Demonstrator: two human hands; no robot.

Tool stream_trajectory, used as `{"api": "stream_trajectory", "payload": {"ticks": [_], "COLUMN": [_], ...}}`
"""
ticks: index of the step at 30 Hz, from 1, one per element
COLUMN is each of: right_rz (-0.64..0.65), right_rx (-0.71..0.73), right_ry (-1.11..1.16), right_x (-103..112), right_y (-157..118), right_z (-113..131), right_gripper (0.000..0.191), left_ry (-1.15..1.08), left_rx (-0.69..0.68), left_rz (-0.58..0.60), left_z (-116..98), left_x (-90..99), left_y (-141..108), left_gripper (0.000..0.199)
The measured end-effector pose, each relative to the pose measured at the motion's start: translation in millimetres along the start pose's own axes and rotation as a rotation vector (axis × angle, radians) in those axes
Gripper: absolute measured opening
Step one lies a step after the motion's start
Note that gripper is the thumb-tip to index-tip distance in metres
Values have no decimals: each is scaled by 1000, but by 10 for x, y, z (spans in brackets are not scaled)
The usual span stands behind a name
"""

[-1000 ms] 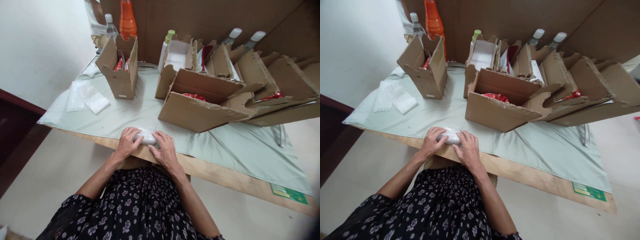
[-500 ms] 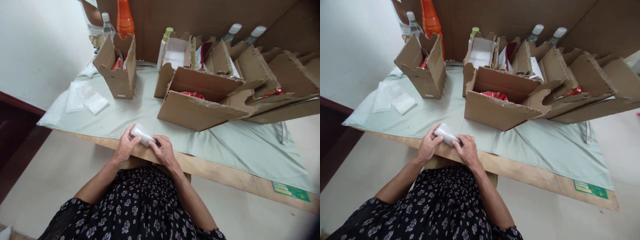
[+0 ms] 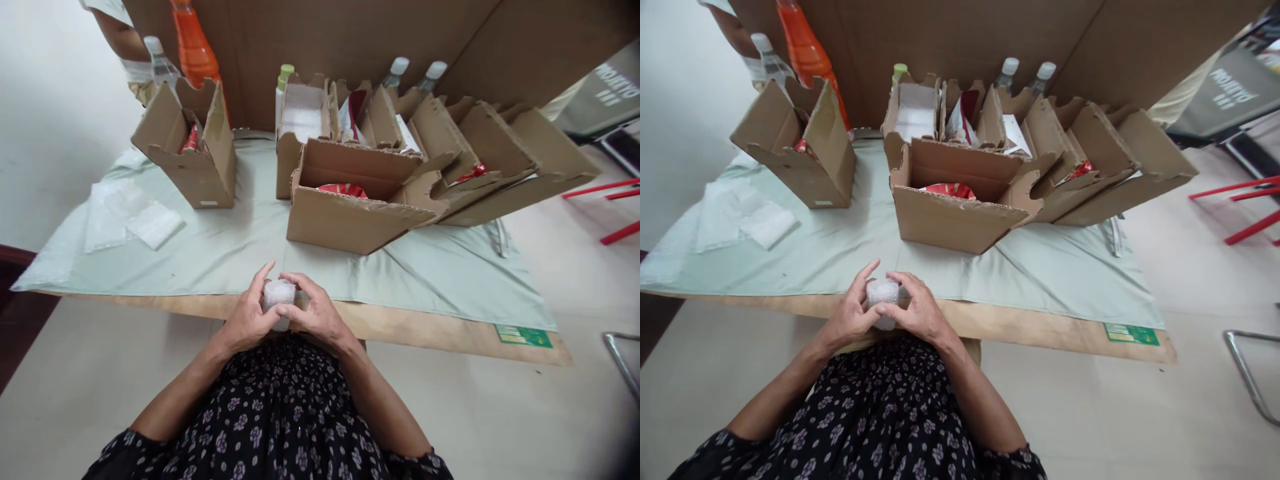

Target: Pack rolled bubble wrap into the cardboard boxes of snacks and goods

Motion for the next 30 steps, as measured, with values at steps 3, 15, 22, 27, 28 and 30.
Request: {"api": "stream_trajectory", "payload": {"ticks": [3, 15, 22, 27, 28, 30], "right_rz": [-26, 16, 15, -335, -404, -500], "right_rx": [12, -117, -149, -90, -84, -76], "right_ry": [30, 40, -70, -52, -47, -28], "right_x": [28, 327, 621, 1160, 1285, 1505], "right_y": [-6, -241, -421, -565, -607, -690], "right_z": [47, 118, -3, -17, -13, 1], "right_gripper": [25, 26, 9, 16, 17, 21], "left_ry": [80, 94, 163, 183, 208, 289], "left_rx": [-22, 54, 21, -84, -117, -207], "left_rz": [42, 284, 365, 269, 225, 113], "left_z": [-22, -73, -123, -114, -86, -12], "left_x": [-37, -188, -368, -399, -392, -382], "left_y": [7, 47, 143, 317, 361, 454], "left_gripper": [84, 41, 44, 35, 33, 28]}}
Point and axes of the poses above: each hand's wrist, its own y-axis towards the middle knuckle, its own x-axis out of the back of the hand, z = x × y, the point moved 1 cm from there along y, towards the middle knuckle, and after that the axes turned 1 degree about z, right-handed, at the moved point
